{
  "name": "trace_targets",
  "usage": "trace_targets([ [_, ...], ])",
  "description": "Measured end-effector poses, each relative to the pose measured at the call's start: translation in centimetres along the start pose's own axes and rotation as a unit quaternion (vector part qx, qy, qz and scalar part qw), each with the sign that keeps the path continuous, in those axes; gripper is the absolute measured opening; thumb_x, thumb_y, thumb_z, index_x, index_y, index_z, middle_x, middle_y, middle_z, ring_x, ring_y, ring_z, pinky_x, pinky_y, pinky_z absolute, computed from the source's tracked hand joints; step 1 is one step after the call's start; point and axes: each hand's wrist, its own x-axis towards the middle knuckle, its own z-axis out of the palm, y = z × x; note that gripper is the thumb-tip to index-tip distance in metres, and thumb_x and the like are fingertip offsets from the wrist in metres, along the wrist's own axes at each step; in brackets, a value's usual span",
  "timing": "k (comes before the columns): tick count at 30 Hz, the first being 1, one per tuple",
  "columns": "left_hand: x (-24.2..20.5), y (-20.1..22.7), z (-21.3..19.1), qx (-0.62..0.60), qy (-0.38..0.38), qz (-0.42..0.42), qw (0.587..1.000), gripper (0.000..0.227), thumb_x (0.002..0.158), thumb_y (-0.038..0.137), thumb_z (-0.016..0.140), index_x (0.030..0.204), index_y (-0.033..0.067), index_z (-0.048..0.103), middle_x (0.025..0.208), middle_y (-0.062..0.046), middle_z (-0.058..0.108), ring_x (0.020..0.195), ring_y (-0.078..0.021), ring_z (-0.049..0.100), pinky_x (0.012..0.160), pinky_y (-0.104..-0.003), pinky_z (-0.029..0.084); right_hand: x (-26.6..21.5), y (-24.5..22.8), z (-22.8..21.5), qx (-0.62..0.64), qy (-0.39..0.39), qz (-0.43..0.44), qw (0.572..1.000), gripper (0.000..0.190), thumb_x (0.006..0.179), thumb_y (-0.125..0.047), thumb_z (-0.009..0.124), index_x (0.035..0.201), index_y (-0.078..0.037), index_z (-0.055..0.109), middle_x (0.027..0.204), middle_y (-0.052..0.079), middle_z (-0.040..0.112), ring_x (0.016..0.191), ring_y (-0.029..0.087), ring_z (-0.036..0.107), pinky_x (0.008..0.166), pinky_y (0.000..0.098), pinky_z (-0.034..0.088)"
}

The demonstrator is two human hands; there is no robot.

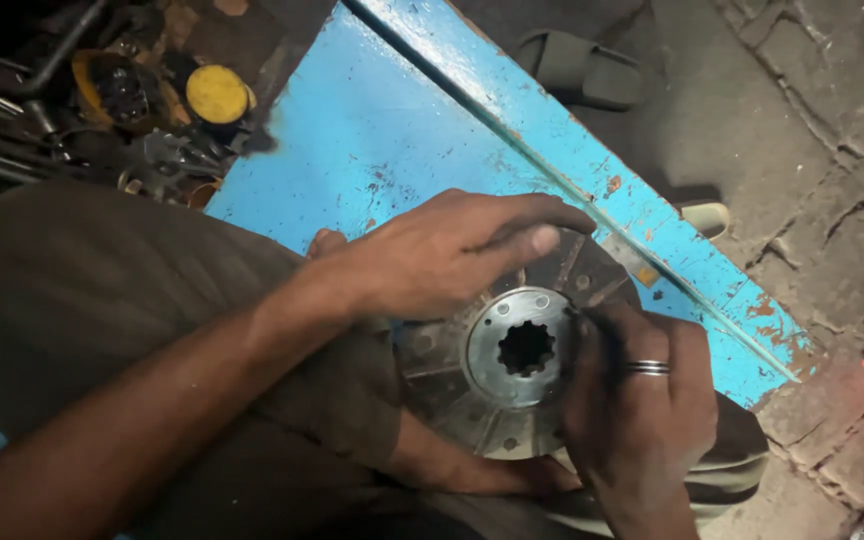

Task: The person inserts small metal pins into the holes of a clutch disc and then fits a metal plate over them. They then flip the assembly over and press down on the center of the disc.

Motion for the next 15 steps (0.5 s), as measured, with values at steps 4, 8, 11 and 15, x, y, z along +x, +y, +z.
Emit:
trace_targets([
  [4, 0.6, -1.2, -0.1, -0.03, -0.012, 0.019, 0.999, 0.051, 0.108, 0.045, 0.036, 0.143, 0.0147, 0.059, 0.138, -0.01, 0.07, 0.129, -0.0284, 0.066, 0.108, -0.042, 0.05, 1.3, 0.1, 0.6, 0.038, -0.012, -0.017, 0.999, 0.021, 0.096, -0.002, 0.078, 0.115, -0.003, 0.067, 0.102, 0.016, 0.063, 0.09, 0.034, 0.065, 0.077, 0.0416, 0.052],
  [8, 1.4, -0.5, -0.9, -0.032, -0.042, -0.004, 0.999, 0.05, 0.106, 0.044, 0.038, 0.14, 0.0157, 0.062, 0.136, -0.007, 0.07, 0.126, -0.0262, 0.067, 0.105, -0.041, 0.05, 4.1, -0.1, 1.0, 0.058, -0.027, -0.128, 0.99, 0.022, 0.094, 0.002, 0.076, 0.114, 0.0, 0.066, 0.105, 0.02, 0.064, 0.096, 0.039, 0.064, 0.081, 0.0473, 0.052],
  [11, 1.9, -1.0, -1.1, -0.051, -0.08, -0.002, 0.995, 0.049, 0.105, 0.042, 0.04, 0.139, 0.0151, 0.062, 0.135, -0.007, 0.071, 0.123, -0.0243, 0.068, 0.104, -0.04, 0.051, 5.7, -0.4, 1.0, 0.121, -0.058, -0.232, 0.963, 0.032, 0.077, 0.008, 0.07, 0.108, 0.005, 0.065, 0.108, 0.026, 0.066, 0.102, 0.047, 0.066, 0.085, 0.0522, 0.055],
  [15, 1.9, -1.0, -1.5, -0.032, -0.101, 0.019, 0.994, 0.046, 0.105, 0.041, 0.044, 0.138, 0.015, 0.062, 0.134, -0.006, 0.071, 0.123, -0.0231, 0.067, 0.104, -0.038, 0.051, 5.9, -1.1, 0.3, 0.132, -0.078, -0.288, 0.945, 0.038, 0.074, 0.007, 0.068, 0.112, 0.004, 0.066, 0.11, 0.025, 0.065, 0.106, 0.047, 0.066, 0.087, 0.0517, 0.055],
])
